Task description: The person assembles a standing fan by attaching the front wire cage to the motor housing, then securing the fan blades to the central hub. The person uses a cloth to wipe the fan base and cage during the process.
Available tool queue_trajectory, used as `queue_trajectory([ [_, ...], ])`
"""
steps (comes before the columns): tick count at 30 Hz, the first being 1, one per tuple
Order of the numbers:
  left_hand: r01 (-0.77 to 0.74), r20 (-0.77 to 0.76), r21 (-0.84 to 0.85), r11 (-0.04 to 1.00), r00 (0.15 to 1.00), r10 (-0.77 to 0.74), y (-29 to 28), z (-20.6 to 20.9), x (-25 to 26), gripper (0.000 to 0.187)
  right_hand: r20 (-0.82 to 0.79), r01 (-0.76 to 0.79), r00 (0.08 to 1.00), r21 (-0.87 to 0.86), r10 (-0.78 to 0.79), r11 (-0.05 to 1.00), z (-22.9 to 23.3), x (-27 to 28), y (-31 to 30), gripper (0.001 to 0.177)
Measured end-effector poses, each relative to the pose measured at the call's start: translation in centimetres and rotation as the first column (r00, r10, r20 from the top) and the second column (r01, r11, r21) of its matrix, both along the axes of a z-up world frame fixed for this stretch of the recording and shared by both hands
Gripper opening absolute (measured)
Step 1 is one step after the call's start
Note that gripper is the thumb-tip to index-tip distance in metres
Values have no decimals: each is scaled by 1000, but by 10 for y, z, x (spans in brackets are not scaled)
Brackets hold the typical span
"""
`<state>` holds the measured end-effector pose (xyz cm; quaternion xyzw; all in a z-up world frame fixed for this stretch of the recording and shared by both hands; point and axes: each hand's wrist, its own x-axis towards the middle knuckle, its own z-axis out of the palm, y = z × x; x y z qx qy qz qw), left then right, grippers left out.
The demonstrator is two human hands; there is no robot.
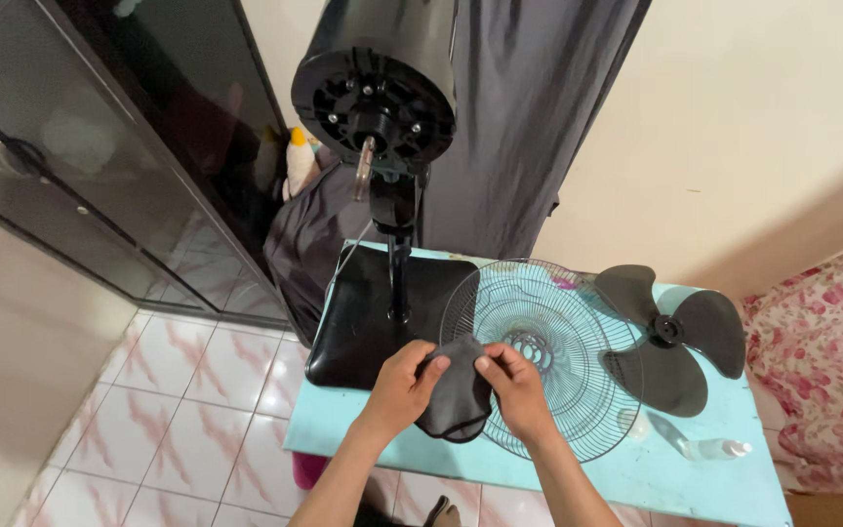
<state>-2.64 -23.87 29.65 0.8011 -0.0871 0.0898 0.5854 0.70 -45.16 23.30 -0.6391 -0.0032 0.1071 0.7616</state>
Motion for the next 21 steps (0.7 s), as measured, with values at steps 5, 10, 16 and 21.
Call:
queue_trajectory([
  [5,90,50,-57,994,995,-88,2,18,7,28,336,-2,938,-232,82,973,38,-2,6,5],
  [10,78,67,-85,993,995,-73,-4,12,22,27,477,162,875,-439,76,884,67,-9,17,14],
  [16,128,159,-143,981,982,-105,-12,10,34,25,325,36,936,-465,133,884,67,-9,13,22],
  [21,257,16,-147,955,966,-257,-15,12,47,25,166,9,986,45,-16,999,45,-11,17,12],
])
